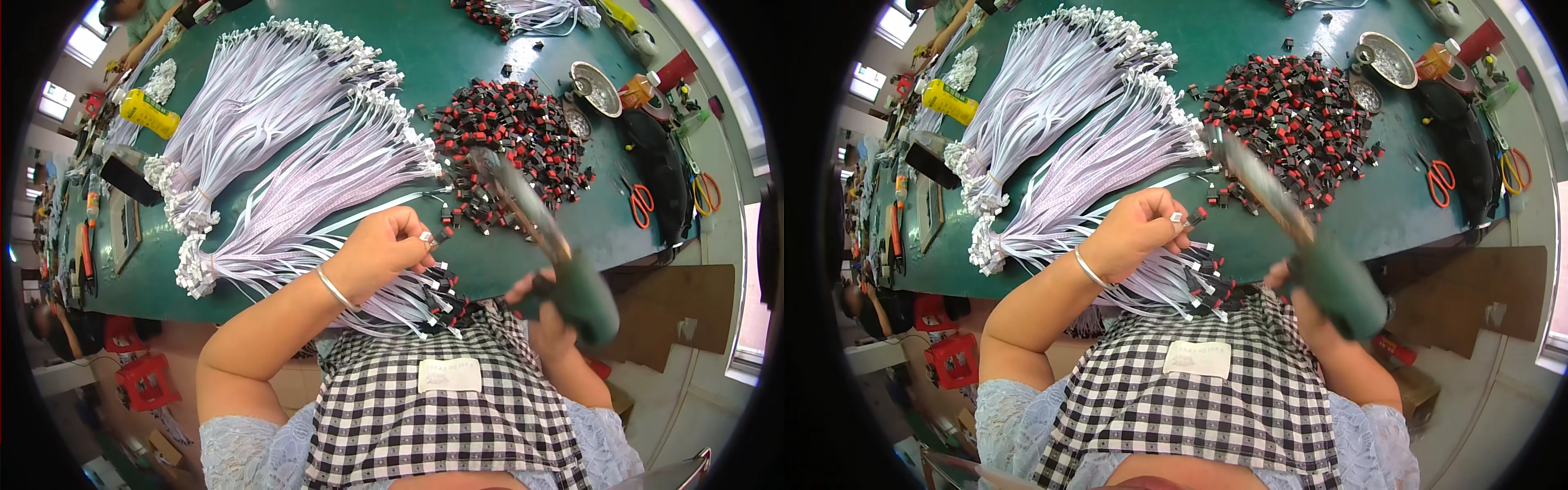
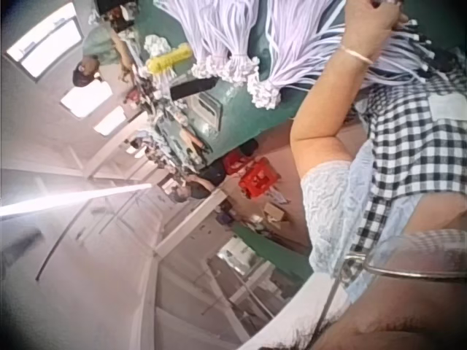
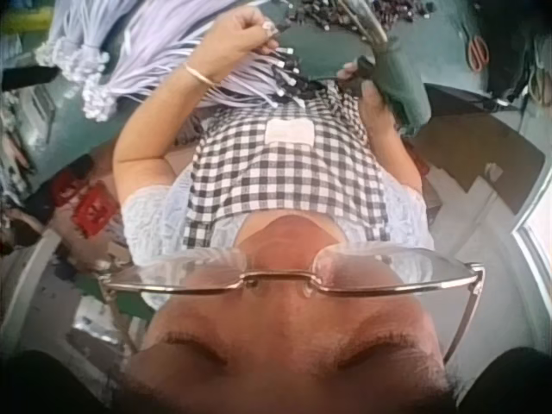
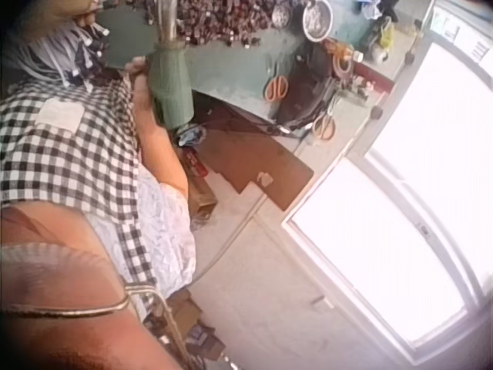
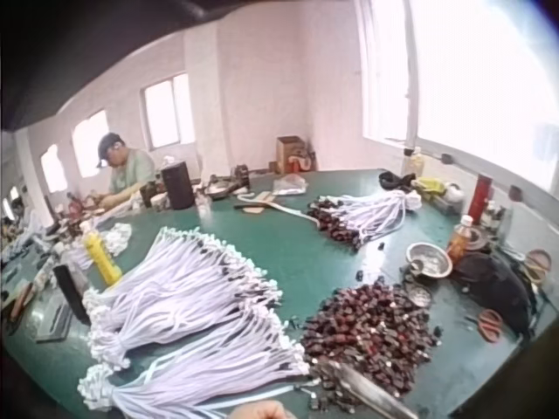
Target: The person uses a green heat gun to apply heat to the ends of white wires while holding small red and black plastic connectors. They repeatedly pick up a wire, position a connector, apply heat with the tool, and place the finished assembly onto a growing pile on the table.
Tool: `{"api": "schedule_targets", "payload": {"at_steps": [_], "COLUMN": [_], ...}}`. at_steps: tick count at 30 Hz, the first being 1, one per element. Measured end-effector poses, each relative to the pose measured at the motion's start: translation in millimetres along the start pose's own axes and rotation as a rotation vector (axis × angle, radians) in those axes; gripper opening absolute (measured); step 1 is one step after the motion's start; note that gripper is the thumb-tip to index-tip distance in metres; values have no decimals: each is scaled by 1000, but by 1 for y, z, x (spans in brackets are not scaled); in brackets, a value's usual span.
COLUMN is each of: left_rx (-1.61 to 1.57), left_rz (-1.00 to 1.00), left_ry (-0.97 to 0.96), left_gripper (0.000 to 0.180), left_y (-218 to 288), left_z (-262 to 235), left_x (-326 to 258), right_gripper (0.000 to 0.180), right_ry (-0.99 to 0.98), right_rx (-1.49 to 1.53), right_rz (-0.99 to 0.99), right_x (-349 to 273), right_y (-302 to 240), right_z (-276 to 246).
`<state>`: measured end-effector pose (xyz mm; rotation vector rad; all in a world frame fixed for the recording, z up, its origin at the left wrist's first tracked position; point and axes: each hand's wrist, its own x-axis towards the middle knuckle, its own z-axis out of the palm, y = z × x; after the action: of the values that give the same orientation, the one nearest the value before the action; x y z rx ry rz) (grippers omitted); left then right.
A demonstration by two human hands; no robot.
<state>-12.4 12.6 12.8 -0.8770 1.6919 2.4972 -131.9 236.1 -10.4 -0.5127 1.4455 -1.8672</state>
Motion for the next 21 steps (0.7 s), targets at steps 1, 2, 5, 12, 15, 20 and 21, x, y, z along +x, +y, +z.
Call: {"api": "schedule_targets", "payload": {"at_steps": [1, 2, 5, 12, 15, 20, 21], "left_rx": [-3, -5, -22, 255, 82, 213, 202], "left_rz": [4, 9, 24, 115, 140, 186, 208], "left_ry": [-3, -7, -33, 12, 46, -42, -28], "left_gripper": [12, 13, 13, 6, 9, 26, 25], "left_y": [0, 1, 3, 3, 6, 5, 4], "left_z": [0, 1, 2, -3, -2, -5, -5], "left_x": [-2, -4, -9, -12, -14, -14, -14], "right_gripper": [31, 32, 34, 28, 20, 14, 13], "right_ry": [-67, -61, -59, -80, -44, -36, -34], "right_rx": [-80, -135, -191, -149, -180, -143, -129], "right_rz": [-110, -78, 15, 50, 0, 146, 148], "right_x": [11, 23, 49, 52, 52, 49, 49], "right_y": [-5, -7, -9, -4, -2, -6, -7], "right_z": [10, 21, 53, 66, 63, 69, 70]}}
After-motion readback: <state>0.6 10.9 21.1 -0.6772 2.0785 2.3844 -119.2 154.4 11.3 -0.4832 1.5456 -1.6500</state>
